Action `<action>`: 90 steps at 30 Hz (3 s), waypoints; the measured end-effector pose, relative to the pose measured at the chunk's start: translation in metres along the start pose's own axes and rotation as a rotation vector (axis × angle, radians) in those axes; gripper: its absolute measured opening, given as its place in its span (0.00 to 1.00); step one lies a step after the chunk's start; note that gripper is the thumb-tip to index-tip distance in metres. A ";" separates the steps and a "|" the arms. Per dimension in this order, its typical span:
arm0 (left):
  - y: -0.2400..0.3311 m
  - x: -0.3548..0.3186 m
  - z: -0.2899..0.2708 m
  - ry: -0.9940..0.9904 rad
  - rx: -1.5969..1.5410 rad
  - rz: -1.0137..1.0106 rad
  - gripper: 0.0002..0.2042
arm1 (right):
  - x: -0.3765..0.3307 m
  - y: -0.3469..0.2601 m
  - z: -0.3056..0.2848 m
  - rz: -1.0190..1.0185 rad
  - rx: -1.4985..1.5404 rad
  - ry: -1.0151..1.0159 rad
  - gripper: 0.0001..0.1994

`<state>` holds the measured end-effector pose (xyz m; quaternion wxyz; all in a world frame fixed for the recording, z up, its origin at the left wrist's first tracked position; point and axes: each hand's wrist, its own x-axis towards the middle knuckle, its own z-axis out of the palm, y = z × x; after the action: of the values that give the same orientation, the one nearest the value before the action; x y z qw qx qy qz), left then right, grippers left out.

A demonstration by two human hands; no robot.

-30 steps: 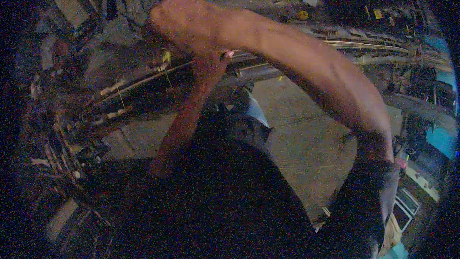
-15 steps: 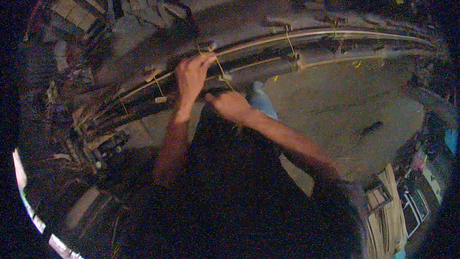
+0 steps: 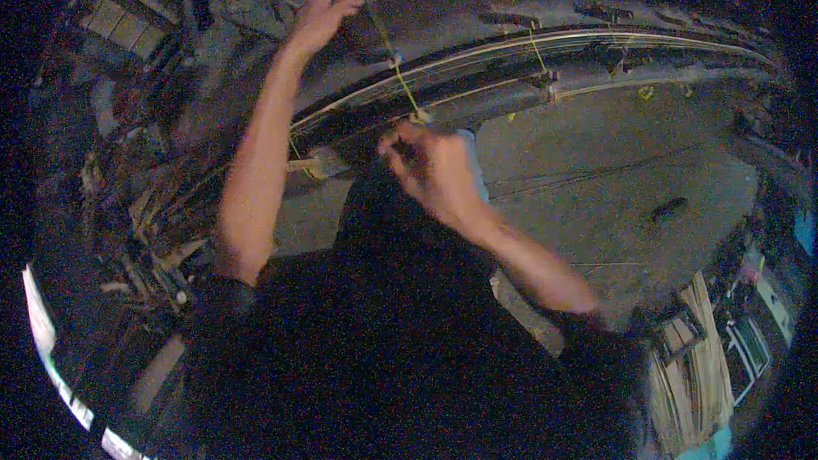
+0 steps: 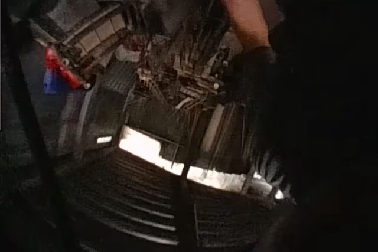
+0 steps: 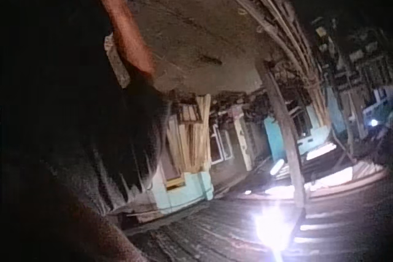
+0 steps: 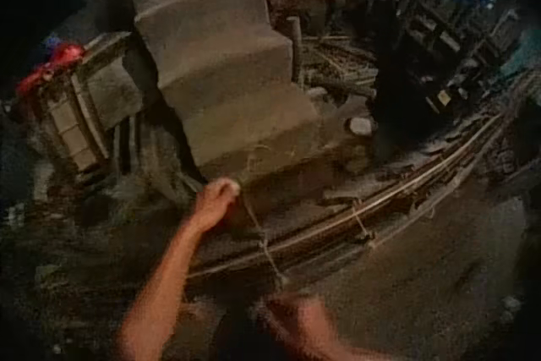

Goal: The person repeatedly ties thin wooden sticks together using yellow string. They wrap the string around the sticks, pull it tight, and secure it with knots. The process is repeated multiple times along the length of the sticks.

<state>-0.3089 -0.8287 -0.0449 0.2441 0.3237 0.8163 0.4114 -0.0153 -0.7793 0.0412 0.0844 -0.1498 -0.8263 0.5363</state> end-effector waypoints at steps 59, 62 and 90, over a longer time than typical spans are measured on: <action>-0.019 -0.301 -0.151 0.150 -0.387 -0.160 0.09 | 0.053 0.024 0.109 0.458 0.994 0.906 0.08; -0.019 -0.301 -0.151 0.170 -0.318 -0.131 0.08 | 0.033 0.007 0.120 0.226 0.111 0.635 0.11; -0.058 -0.238 -0.041 0.419 0.563 0.151 0.06 | 0.181 -0.062 0.126 -0.149 0.128 -0.590 0.14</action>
<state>-0.1960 -1.0496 -0.0393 -0.0586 0.3463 0.9038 0.2447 -0.2334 -0.8502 0.0421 -0.1106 0.0788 -0.7884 0.6000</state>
